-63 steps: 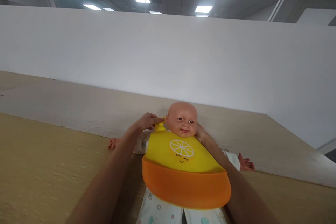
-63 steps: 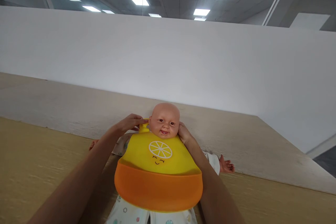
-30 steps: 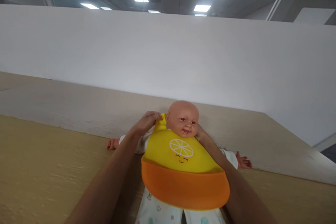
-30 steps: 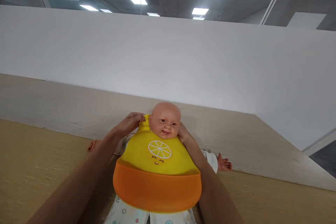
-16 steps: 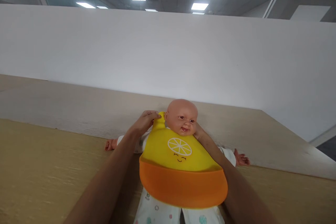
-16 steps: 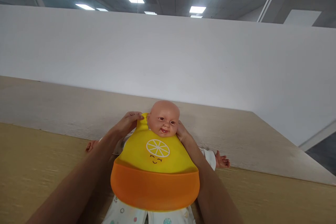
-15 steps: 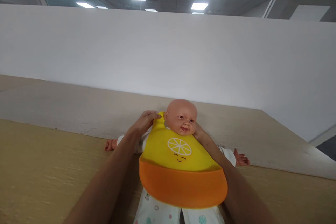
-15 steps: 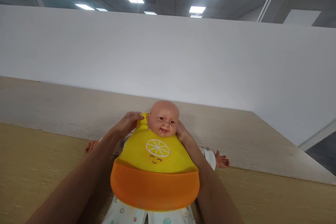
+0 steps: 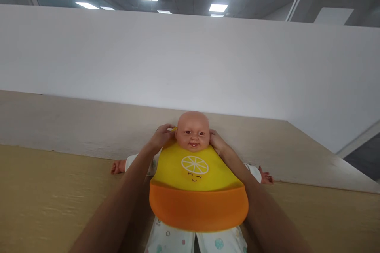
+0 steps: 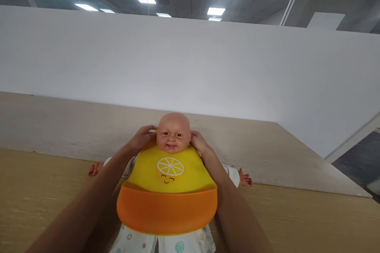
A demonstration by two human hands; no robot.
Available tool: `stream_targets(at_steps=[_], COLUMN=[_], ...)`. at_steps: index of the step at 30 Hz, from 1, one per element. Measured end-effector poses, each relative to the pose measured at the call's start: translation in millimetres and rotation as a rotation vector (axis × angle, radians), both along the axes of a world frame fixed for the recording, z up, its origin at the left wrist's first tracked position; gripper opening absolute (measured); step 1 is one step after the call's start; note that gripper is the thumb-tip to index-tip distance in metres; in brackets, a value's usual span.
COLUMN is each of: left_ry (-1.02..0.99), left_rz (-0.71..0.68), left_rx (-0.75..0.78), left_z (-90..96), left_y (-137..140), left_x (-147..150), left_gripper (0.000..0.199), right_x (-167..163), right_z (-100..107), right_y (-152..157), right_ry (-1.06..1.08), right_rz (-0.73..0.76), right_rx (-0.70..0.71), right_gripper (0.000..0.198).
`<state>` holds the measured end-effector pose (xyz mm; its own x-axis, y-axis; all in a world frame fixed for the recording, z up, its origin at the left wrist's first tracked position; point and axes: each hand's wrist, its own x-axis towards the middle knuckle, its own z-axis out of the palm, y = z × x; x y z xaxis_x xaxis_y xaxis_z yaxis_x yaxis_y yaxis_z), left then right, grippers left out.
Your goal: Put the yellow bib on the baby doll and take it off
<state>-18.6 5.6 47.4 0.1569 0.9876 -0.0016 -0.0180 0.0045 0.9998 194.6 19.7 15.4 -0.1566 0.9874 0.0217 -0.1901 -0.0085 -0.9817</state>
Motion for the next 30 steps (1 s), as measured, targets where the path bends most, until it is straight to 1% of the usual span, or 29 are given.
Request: stream_targets(at_steps=[3, 6, 9, 12, 15, 19, 21, 23, 25, 30], left_ry=[-0.02, -0.038, -0.104, -0.113, -0.001, 0.24, 0.384, 0.483, 0.479, 0.262], left_rz=[-0.003, -0.011, -0.011, 0.018, 0.103, 0.167, 0.182, 0.198, 0.188, 0.107], left_rx=[0.063, 0.047, -0.01, -0.016, 0.078, 0.254, 0.324, 0.374, 0.369, 0.201], left_z=[-2.3, -2.9, -3.0, -4.5, -6.2, -4.5, -2.9, -2.4, -3.5, -10.8], left_y=[2, 3, 3, 5, 8, 9, 9, 10, 11, 11], left_x=[1, 2, 2, 2, 3, 3, 2, 1, 1, 1], left_gripper=[0.05, 0.05, 0.051, 0.053, 0.049, 0.029, 0.027, 0.028, 0.029, 0.031], right_x=[2, 3, 6, 11, 12, 9, 7, 6, 6, 8], right_z=[7, 15, 23, 29, 34, 37, 36, 34, 31, 19], right_y=[2, 3, 1, -3, -5, -5, -4, -2, 0, 5], right_ry=[0.005, -0.013, -0.02, -0.004, -0.038, -0.129, -0.161, -0.174, -0.171, -0.168], right_rz=[-0.019, -0.074, -0.076, -0.018, 0.007, -0.031, -0.06, -0.087, -0.099, -0.116], right_rx=[-0.029, -0.071, -0.097, -0.101, -0.094, -0.098, -0.1, -0.101, -0.105, -0.118], right_gripper=[0.027, 0.037, 0.036, 0.031, 0.031, 0.033, 0.032, 0.03, 0.028, 0.025])
